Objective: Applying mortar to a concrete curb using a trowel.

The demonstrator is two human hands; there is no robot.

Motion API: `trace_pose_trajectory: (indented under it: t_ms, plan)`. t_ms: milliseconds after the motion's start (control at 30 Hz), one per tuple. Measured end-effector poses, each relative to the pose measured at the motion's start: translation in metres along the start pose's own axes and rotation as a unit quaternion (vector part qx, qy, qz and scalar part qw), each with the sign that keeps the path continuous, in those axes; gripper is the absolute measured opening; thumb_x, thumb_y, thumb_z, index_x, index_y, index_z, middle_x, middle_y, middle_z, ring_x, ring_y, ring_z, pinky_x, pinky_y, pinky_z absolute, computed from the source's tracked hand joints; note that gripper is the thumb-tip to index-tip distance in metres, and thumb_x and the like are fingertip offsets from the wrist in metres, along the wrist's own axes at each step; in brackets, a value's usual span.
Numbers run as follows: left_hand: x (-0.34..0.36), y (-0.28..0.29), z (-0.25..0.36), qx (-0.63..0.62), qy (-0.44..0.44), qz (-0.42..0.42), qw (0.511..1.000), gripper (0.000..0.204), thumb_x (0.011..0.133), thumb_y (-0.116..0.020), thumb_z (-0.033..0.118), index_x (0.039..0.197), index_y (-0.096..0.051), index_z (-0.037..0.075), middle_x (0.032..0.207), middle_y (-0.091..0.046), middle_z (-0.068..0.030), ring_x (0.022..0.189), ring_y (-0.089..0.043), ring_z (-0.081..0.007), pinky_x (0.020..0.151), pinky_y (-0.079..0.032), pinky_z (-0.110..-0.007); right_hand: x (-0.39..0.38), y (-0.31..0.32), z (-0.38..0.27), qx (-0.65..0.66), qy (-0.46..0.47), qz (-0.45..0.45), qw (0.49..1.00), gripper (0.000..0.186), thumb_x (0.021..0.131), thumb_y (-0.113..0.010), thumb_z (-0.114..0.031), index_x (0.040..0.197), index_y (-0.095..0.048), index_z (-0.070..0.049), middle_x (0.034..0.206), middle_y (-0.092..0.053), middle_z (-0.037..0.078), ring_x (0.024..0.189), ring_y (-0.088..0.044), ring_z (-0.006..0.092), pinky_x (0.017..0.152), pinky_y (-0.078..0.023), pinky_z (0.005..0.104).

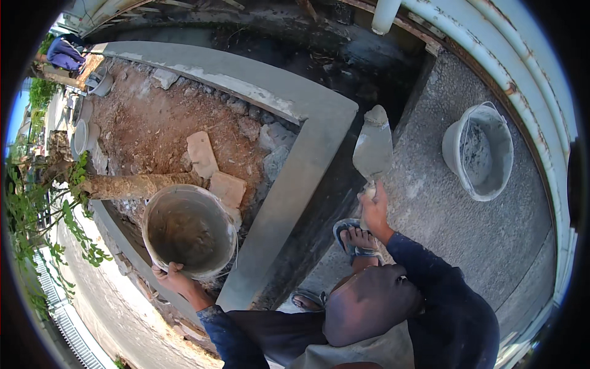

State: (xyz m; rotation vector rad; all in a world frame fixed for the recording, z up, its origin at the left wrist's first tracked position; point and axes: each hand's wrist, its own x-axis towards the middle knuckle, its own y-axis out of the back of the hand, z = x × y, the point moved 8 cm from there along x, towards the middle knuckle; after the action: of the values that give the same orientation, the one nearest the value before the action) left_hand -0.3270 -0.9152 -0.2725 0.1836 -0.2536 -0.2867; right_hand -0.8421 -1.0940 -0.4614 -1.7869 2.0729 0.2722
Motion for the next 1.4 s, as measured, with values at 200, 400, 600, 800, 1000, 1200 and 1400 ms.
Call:
trace_pose_trajectory:
  t_ms: [200,400,600,800,1000,1200,1400]
  plan:
    - [-0.014,-0.006,0.018,0.070,0.046,0.004,0.996,0.039,0.056,-0.044,-0.012,0.092,-0.051,0.002,0.086,-0.052,-0.0071,0.070,-0.048,-0.0169,0.063,-0.043,-0.029,0.025,0.010,0.047,-0.017,-0.132,0.062,0.989,0.028,0.083,-0.055,-0.002,0.108,-0.042,-0.005,0.069,-0.049,0.006,0.046,-0.053,0.0126,0.039,-0.046,0.0296]
    - [-0.022,-0.029,0.032,-0.036,0.160,-0.035,0.986,0.050,0.048,-0.044,-0.004,0.097,-0.049,0.001,0.096,-0.054,-0.0152,0.081,-0.056,-0.0292,0.076,-0.048,-0.040,0.045,0.004,0.070,-0.042,-0.184,0.085,0.978,0.030,0.077,-0.060,-0.009,0.100,-0.040,-0.006,0.070,-0.054,0.014,0.050,-0.059,0.0252,0.045,-0.048,0.0391]
    - [-0.025,-0.039,0.026,-0.013,0.149,-0.062,0.987,0.052,0.047,-0.043,-0.004,0.098,-0.050,-0.003,0.101,-0.055,-0.0175,0.084,-0.057,-0.0314,0.076,-0.051,-0.041,0.054,-0.001,0.072,-0.167,-0.086,0.095,0.978,0.029,0.081,-0.059,-0.007,0.101,-0.038,-0.007,0.075,-0.058,0.014,0.057,-0.063,0.0270,0.041,-0.049,0.0390]
    - [-0.040,-0.048,0.028,-0.010,0.157,-0.068,0.985,0.054,0.046,-0.043,-0.002,0.100,-0.052,-0.005,0.104,-0.056,-0.0190,0.085,-0.059,-0.0328,0.075,-0.053,-0.040,0.073,-0.033,0.064,-0.310,-0.006,0.021,0.951,0.038,0.076,-0.060,-0.004,0.102,-0.031,0.001,0.088,-0.057,0.030,0.080,-0.060,0.0471,0.069,-0.051,0.0494]
    - [-0.057,-0.067,0.022,0.013,0.200,-0.063,0.978,0.054,0.046,-0.045,0.001,0.099,-0.051,-0.005,0.101,-0.056,-0.0182,0.086,-0.058,-0.0339,0.077,-0.053,-0.041,0.028,-0.038,0.082,-0.319,-0.049,-0.088,0.943,0.039,0.075,-0.059,-0.003,0.101,-0.031,0.004,0.079,-0.057,0.034,0.077,-0.060,0.0496,0.071,-0.050,0.0536]
    - [-0.046,-0.046,0.002,-0.011,0.232,-0.062,0.971,0.055,0.045,-0.048,0.004,0.099,-0.050,-0.008,0.099,-0.055,-0.0188,0.083,-0.058,-0.0347,0.075,-0.053,-0.042,0.024,-0.016,0.035,-0.090,-0.182,0.006,0.979,0.034,0.078,-0.056,-0.004,0.097,-0.028,0.000,0.071,-0.057,0.028,0.055,-0.063,0.0398,0.046,-0.052,0.0443]
    - [-0.075,-0.066,0.038,-0.027,0.212,-0.076,0.974,0.053,0.046,-0.047,0.002,0.099,-0.050,-0.006,0.100,-0.054,-0.0186,0.083,-0.058,-0.0336,0.077,-0.051,-0.041,0.061,-0.015,0.027,-0.110,-0.094,0.026,0.989,0.033,0.078,-0.055,-0.002,0.098,-0.028,0.000,0.071,-0.057,0.028,0.055,-0.062,0.0406,0.046,-0.052,0.0455]
